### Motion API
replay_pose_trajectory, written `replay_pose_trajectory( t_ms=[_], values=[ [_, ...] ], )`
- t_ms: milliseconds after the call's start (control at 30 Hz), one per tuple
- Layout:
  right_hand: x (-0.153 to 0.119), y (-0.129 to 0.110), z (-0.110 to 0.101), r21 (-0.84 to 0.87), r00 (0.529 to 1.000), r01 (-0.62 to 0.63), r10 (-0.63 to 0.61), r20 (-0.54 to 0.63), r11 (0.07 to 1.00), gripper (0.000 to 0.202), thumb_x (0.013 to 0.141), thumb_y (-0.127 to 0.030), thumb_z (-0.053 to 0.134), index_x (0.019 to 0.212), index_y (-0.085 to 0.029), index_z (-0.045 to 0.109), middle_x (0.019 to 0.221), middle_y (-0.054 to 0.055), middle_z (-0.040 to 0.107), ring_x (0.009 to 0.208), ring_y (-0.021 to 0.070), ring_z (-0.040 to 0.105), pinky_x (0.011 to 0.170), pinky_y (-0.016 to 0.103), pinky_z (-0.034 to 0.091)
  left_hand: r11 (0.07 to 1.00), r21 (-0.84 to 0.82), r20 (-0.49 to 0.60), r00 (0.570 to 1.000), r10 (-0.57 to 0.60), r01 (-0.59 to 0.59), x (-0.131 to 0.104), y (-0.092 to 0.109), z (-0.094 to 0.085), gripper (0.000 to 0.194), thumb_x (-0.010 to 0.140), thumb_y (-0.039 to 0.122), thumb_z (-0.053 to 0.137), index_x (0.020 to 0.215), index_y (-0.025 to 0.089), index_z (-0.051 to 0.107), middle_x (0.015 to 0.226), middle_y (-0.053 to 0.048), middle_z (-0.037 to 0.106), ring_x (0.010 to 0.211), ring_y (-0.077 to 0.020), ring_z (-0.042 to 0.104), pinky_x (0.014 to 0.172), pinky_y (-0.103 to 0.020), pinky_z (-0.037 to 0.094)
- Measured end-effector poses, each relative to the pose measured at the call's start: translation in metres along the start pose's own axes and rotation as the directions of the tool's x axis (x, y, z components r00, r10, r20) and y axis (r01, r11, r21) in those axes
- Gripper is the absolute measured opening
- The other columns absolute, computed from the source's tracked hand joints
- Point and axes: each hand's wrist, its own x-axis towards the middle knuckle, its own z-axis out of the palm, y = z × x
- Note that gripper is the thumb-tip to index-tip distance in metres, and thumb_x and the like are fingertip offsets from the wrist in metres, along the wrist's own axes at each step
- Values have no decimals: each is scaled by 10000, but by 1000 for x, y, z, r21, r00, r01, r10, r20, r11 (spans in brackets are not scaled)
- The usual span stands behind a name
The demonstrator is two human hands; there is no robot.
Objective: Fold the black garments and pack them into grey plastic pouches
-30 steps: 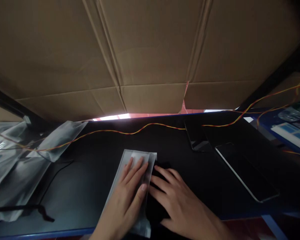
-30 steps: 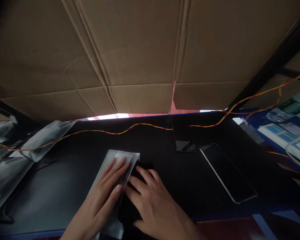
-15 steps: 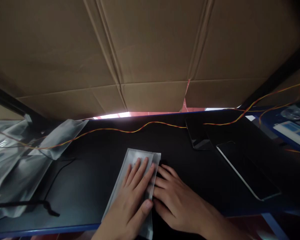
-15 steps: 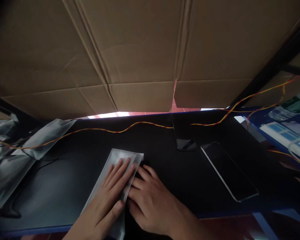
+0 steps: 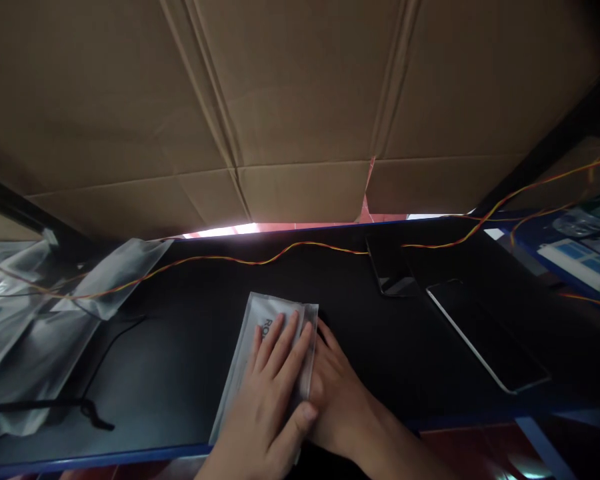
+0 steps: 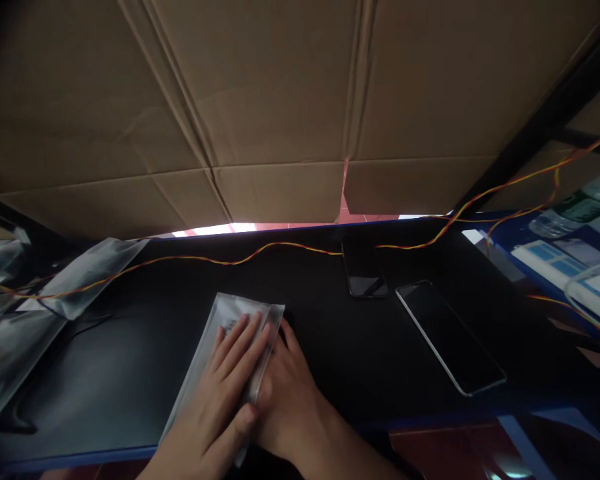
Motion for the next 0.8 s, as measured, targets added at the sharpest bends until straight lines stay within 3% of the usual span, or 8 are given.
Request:
replay_pose_trajectory(
  t_ms=[133, 267, 467, 533, 667, 800],
  values=[
    [-5, 6, -24, 164, 996, 63, -73, 55, 984, 766, 1055, -324, 700, 1738, -219, 371, 1781, 109, 411, 1696, 264, 268, 1397, 515, 201, 997, 67, -47, 999, -22, 25, -11, -18, -9, 693, 1166, 498, 381, 1791, 302, 153, 1829, -82, 307, 1687, -360, 278, 1313, -640, 353],
    [-13, 10, -45, 234, 988, 98, -123, 92, 967, 481, 1092, -347, 693, 1563, -281, 622, 1702, 25, 553, 1660, 197, 359, 1398, 441, 209, 994, 104, -25, 1000, 16, -13, -14, -36, -12, 755, 1149, 550, 429, 1793, 295, 128, 1801, -108, 374, 1645, -349, 393, 1304, -606, 394],
    [-15, -4, -20, 265, 988, 113, -136, 68, 957, 353, 1106, -372, 640, 1406, -201, 713, 1608, 83, 648, 1579, 178, 493, 1379, 353, 227, 993, 62, 82, 992, 96, -101, -6, -42, -13, 1020, 1010, 854, 451, 1791, 268, 154, 1809, -148, 344, 1658, -395, 351, 1317, -653, 335],
    [-15, -8, -7, 233, 994, 93, -103, 30, 968, 396, 1088, -363, 657, 1454, -215, 683, 1664, 80, 593, 1619, 197, 436, 1385, 373, 218, 991, 65, 103, 989, 109, -116, -6, -43, -14, 1119, 937, 931, 451, 1790, 269, 159, 1809, -156, 343, 1656, -405, 350, 1317, -664, 324],
    [-10, -18, 8, 122, 996, 11, 1, -92, 992, 682, 1039, -260, 667, 1674, -149, 442, 1777, 155, 415, 1688, 263, 296, 1402, 470, 182, 991, 102, 57, 995, 80, -85, -10, -40, -11, 1192, 887, 974, 433, 1791, 247, 160, 1811, -180, 329, 1663, -434, 322, 1301, -688, 333],
    [-2, -23, 2, 139, 996, 72, -65, -58, 988, 711, 1082, -253, 609, 1736, -212, 332, 1830, 117, 303, 1693, 267, 281, 1394, 474, 220, 989, 139, -14, 999, 47, -44, -16, -33, -5, 1179, 919, 948, 406, 1790, 197, 144, 1793, -198, 360, 1669, -441, 301, 1289, -701, 345]
  ],
)
